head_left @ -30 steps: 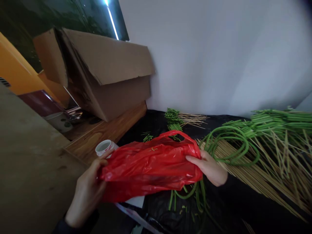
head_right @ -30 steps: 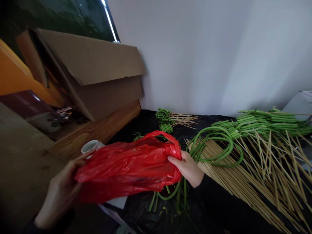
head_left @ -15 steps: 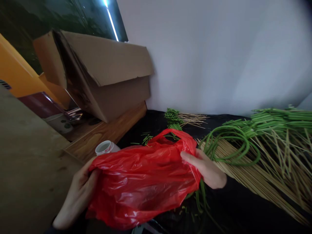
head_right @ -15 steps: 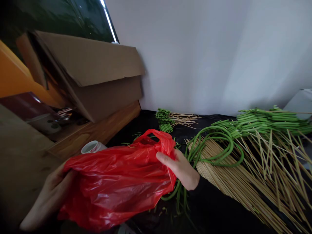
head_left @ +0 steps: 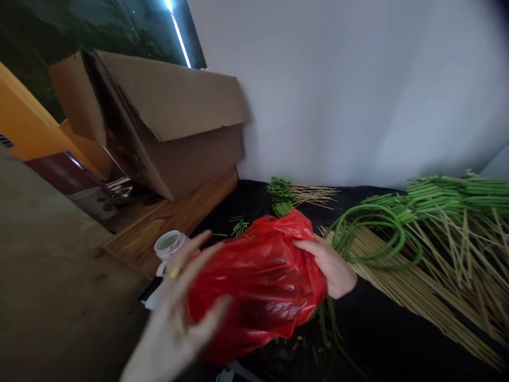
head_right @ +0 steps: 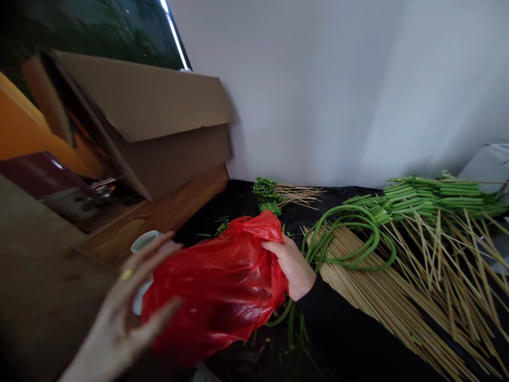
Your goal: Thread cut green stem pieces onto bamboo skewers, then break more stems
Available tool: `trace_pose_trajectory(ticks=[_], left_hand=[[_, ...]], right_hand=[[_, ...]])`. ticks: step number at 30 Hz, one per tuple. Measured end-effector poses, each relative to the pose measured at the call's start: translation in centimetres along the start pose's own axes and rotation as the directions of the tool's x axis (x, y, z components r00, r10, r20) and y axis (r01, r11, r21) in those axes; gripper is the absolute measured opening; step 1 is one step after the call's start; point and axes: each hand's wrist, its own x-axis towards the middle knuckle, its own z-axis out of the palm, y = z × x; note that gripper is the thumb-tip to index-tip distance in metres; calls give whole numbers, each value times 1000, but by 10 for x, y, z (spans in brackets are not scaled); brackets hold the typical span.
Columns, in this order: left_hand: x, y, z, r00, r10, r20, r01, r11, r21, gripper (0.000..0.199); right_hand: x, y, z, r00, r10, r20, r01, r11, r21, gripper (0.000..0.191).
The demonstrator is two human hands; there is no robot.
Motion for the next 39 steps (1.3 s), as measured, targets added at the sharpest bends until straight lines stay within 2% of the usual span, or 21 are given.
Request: trace_pose_trajectory(ticks=[2, 3, 5, 7, 9, 11, 12, 15, 18, 21, 23, 24, 26, 29, 34, 36, 39], left_hand=[[-3, 28, 26, 983, 153, 103, -157, 987, 30, 82], [-3, 35, 40, 974, 197, 108, -203, 978, 51, 84], [1, 35, 63, 983, 160, 86, -165, 985, 59, 71], [13, 22, 71, 992, 96, 87, -90, 994, -62, 54], [29, 5, 67, 988, 10, 153, 34, 958, -283, 42], [46, -6, 57, 968, 9, 252, 126, 848, -515, 30], [53, -9, 52, 969, -3, 247, 155, 783, -602, 23], [68, -10, 44, 952, -20, 306, 249, 636, -730, 15], [74, -11, 39, 948, -126, 292, 308, 598, -740, 12], [76, -16, 33, 953, -262, 150, 284, 610, -740, 9], [77, -17, 31, 963, -252, 93, 244, 676, -696, 9], [77, -16, 31, 970, -215, 109, 233, 718, -656, 10], [75, -12, 37, 965, -133, 224, 243, 776, -582, 13], [73, -8, 50, 937, -103, 334, 280, 794, -540, 12], [73, -12, 53, 956, -86, 279, 229, 815, -533, 15], [73, -13, 49, 958, -80, 274, 216, 829, -516, 17], [72, -6, 46, 937, -54, 345, 217, 863, -456, 17]], right_hand=[[0, 4, 7, 999, -3, 34, 2, 1000, 17, 27], [-1, 5, 9, 997, -9, 74, 8, 1000, 19, 27], [-3, 5, 11, 983, -19, 184, 21, 1000, -8, 26], [-4, 3, 8, 958, -22, 286, 47, 995, -83, 27], [-4, 1, 2, 945, -19, 325, 78, 982, -169, 25], [-1, 0, -2, 950, -22, 310, 96, 969, -227, 23], [0, 0, -4, 955, -23, 294, 100, 963, -250, 22], [4, 3, -2, 964, -42, 263, 135, 929, -344, 25], [9, 7, 2, 962, -81, 260, 198, 866, -460, 28], [17, 11, 0, 974, -66, 217, 174, 831, -529, 27], [22, 16, 0, 981, -69, 183, 159, 827, -540, 25], [24, 18, 1, 981, -81, 177, 165, 826, -539, 24], [26, 24, 5, 977, -100, 187, 185, 831, -524, 23], [26, 30, 12, 978, -106, 177, 179, 861, -476, 27], [28, 33, 6, 982, -190, 19, 180, 888, -422, 29], [29, 32, 3, 980, -198, 5, 182, 889, -419, 31], [31, 32, 4, 982, -184, 51, 188, 889, -417, 30]])
